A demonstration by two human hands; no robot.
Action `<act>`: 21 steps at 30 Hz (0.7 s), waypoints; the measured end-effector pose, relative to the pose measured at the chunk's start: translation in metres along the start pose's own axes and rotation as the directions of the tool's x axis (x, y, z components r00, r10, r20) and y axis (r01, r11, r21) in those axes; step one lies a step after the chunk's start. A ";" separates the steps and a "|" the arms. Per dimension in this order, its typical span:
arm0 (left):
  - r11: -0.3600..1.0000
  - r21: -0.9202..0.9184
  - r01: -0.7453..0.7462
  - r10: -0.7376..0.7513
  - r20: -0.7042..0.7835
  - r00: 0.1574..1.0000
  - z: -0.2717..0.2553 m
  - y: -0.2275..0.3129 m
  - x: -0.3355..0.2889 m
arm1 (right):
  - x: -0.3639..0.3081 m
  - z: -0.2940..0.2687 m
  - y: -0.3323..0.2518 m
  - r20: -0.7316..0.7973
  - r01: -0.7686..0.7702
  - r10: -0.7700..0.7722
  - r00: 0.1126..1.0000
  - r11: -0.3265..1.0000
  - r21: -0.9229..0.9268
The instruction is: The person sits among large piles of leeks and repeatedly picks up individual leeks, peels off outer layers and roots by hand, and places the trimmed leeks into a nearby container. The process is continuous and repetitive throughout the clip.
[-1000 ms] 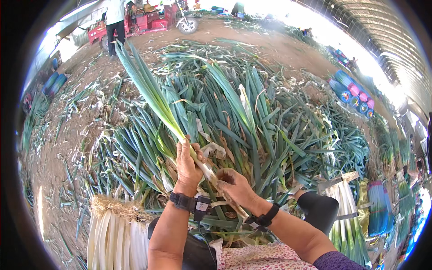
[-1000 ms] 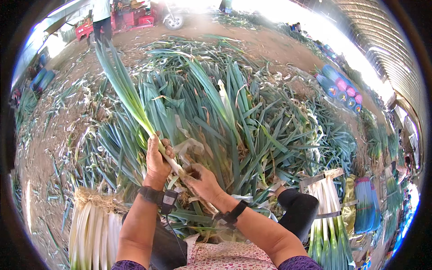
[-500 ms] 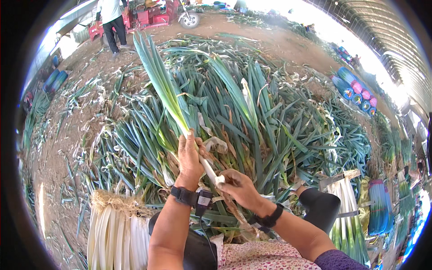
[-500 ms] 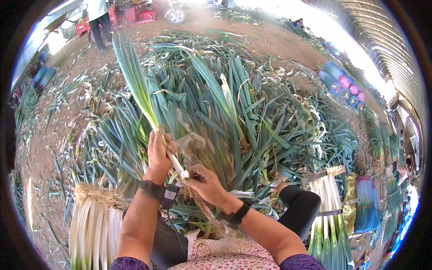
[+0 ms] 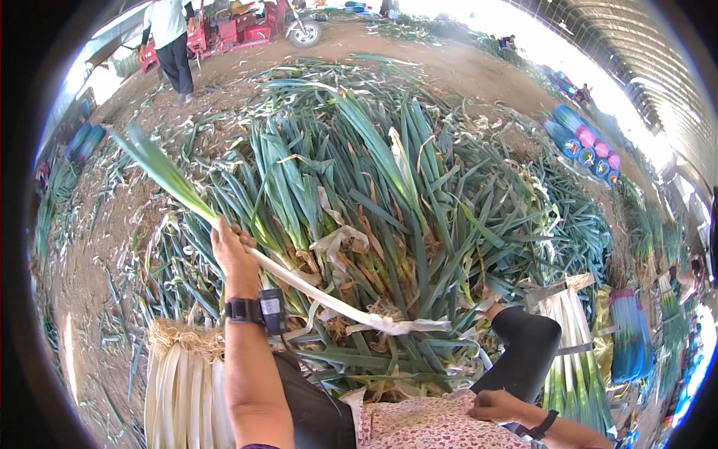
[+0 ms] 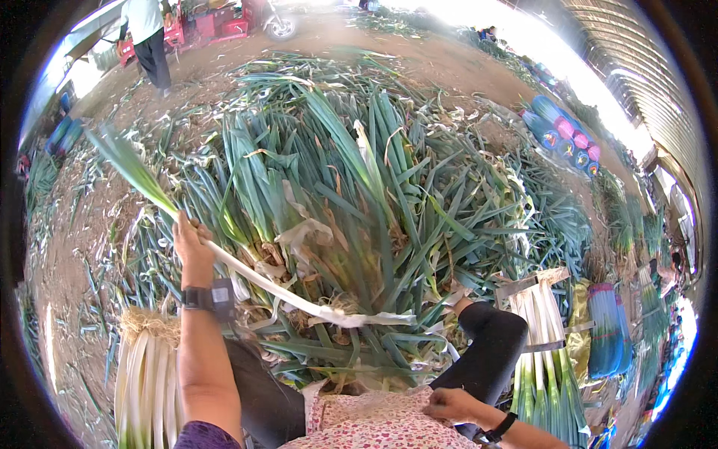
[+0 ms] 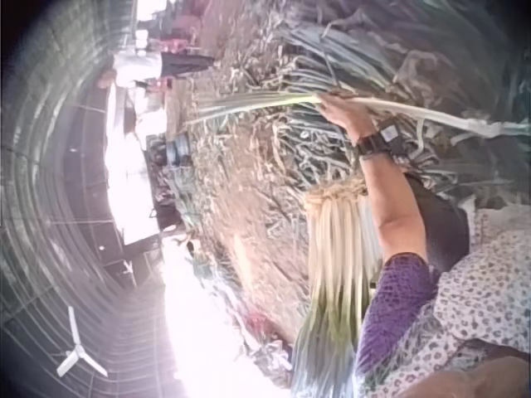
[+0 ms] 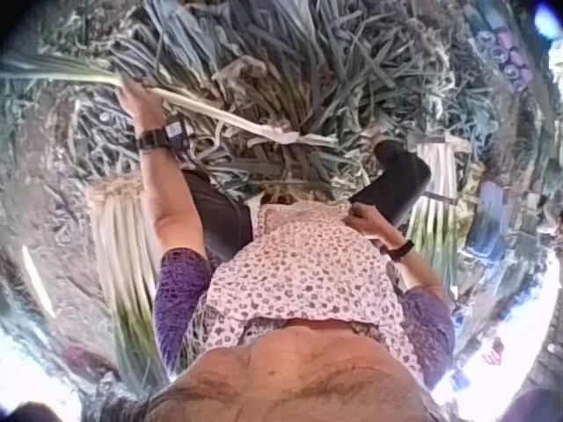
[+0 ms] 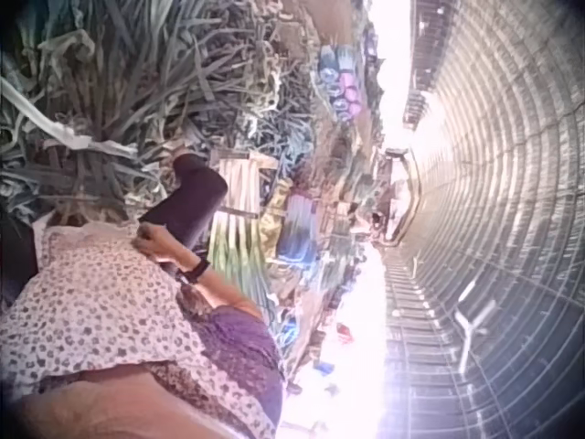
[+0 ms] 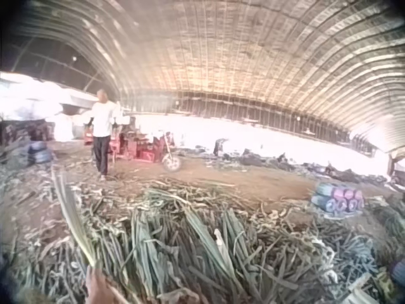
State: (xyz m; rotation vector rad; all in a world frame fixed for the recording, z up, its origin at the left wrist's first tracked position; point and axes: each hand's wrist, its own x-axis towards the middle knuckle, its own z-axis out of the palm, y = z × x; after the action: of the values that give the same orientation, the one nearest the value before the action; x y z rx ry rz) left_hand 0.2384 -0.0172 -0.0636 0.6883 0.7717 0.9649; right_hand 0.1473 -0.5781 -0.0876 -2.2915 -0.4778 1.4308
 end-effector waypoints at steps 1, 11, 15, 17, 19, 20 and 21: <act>0.998 -0.051 -0.031 0.032 0.037 0.999 -0.002 -0.004 0.001 | -0.007 -0.002 -0.002 -0.127 0.016 -0.006 0.992 0.997 0.078; 0.988 -0.050 0.145 -0.139 0.105 0.985 0.021 -0.030 -0.041 | 0.079 -0.041 -0.141 -0.462 0.372 -0.634 0.620 0.756 -0.538; 0.992 -0.029 0.121 -0.113 0.185 0.976 0.009 -0.036 -0.031 | 0.087 -0.043 -0.158 -0.297 0.233 -0.450 0.842 0.800 -0.552; 0.982 -0.063 0.176 -0.163 0.173 0.971 0.013 -0.032 -0.036 | 0.088 -0.048 -0.160 -0.218 0.235 -0.432 0.875 0.774 -0.588; 0.977 -0.066 0.202 -0.187 0.182 0.965 0.011 -0.033 -0.035 | 0.079 -0.051 -0.167 -0.175 0.188 -0.356 0.918 0.779 -0.598; 0.973 -0.063 0.223 -0.210 0.170 0.963 0.008 -0.033 -0.033 | 0.072 -0.052 -0.172 -0.152 0.172 -0.323 0.934 0.780 -0.602; 0.968 -0.060 0.245 -0.233 0.159 0.959 0.005 -0.035 -0.032 | 0.059 -0.049 -0.172 -0.156 0.211 -0.351 0.923 0.803 -0.558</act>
State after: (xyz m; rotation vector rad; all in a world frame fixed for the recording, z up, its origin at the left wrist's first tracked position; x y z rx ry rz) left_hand 0.2465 -0.0613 -0.0801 0.5769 0.6619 0.7101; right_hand 0.2029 -0.4085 -0.0283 -2.6199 -1.2095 0.9106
